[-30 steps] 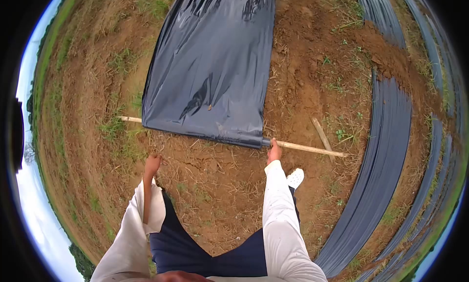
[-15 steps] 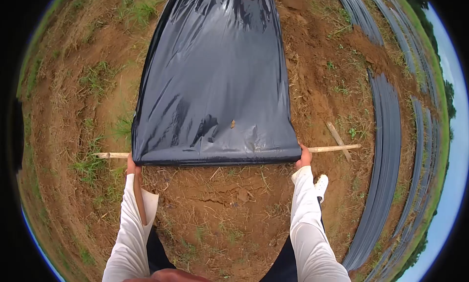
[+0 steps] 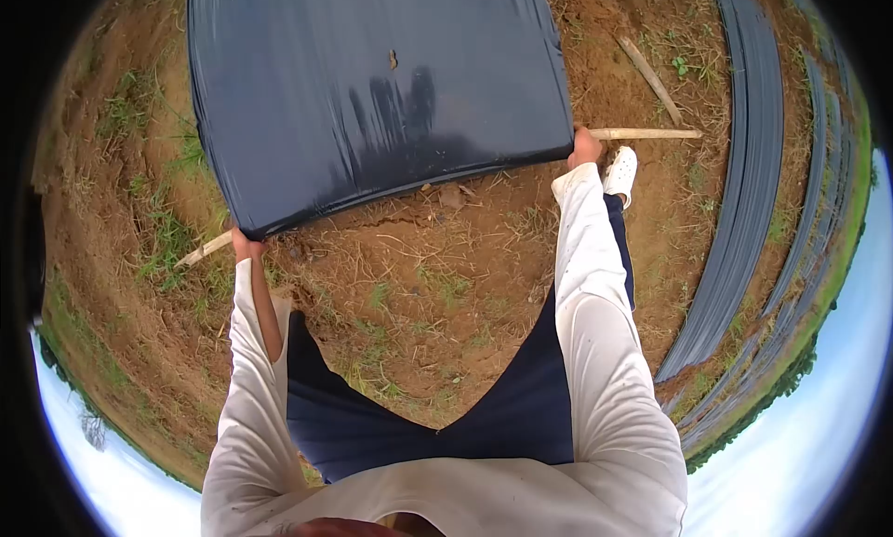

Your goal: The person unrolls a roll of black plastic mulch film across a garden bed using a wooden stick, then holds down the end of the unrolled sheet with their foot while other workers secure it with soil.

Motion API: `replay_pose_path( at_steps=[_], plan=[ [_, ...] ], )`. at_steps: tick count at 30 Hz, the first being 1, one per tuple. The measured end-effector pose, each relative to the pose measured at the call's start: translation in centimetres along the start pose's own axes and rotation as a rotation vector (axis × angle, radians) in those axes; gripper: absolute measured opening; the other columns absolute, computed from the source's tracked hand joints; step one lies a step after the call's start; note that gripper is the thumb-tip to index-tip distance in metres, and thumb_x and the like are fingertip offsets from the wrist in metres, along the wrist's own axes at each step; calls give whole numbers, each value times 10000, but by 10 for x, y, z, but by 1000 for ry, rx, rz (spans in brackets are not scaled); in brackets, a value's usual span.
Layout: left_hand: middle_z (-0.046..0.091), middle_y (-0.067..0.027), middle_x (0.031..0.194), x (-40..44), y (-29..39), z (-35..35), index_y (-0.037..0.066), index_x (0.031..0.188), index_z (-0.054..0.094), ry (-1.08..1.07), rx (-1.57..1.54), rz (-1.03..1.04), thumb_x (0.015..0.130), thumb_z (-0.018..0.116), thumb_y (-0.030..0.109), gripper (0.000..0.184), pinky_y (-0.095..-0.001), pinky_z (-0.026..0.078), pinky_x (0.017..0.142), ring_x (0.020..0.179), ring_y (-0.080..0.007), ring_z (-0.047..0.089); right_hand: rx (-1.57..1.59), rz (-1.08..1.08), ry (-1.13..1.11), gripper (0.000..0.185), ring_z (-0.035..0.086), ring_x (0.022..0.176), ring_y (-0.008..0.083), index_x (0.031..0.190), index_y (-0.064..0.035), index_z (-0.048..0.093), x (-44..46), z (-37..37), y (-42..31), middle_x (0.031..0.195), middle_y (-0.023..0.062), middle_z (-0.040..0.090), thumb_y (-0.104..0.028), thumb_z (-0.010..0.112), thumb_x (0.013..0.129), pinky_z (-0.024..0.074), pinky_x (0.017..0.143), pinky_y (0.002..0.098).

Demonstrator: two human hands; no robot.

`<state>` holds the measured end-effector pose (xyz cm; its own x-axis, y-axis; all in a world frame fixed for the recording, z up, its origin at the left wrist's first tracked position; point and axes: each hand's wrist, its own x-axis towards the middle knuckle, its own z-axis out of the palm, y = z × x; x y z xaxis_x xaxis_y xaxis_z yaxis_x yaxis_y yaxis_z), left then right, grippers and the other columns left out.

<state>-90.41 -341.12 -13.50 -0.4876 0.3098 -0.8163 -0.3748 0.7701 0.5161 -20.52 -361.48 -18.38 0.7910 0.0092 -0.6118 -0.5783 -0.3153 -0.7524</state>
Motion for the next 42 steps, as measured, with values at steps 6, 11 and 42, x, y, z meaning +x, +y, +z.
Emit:
replay_pose_path(
  at_steps=[6, 11, 42],
  plan=[
    [566, -115, 1112, -4, 13, 3, 65, 1064, 550, 61, -74, -41, 795, 433, 306, 380, -506, 465, 729, 941, -295, 565, -286, 298, -37, 534, 440, 1115, 353, 1189, -95, 511, -67, 29, -37, 1216, 101, 491, -423, 583, 774, 324, 799, 650],
    [564, -98, 947, 13, 1, 17, 22, 893, 589, 377, -173, 123, 729, 495, 319, 352, -376, 439, 552, 731, -214, 523, 10, 159, -58, 450, 564, 908, 290, 1120, 81, 493, -41, 52, -16, 1067, 155, 552, -220, 527, 787, 469, 741, 462],
    [618, -64, 839, 34, -8, 12, 58, 891, 637, 533, -308, 248, 791, 526, 210, 214, -340, 476, 646, 714, -198, 584, -23, -36, 3, 230, 576, 764, 220, 952, -5, 504, -44, 45, -11, 942, 101, 570, -190, 485, 818, 512, 655, 327]
  ],
)
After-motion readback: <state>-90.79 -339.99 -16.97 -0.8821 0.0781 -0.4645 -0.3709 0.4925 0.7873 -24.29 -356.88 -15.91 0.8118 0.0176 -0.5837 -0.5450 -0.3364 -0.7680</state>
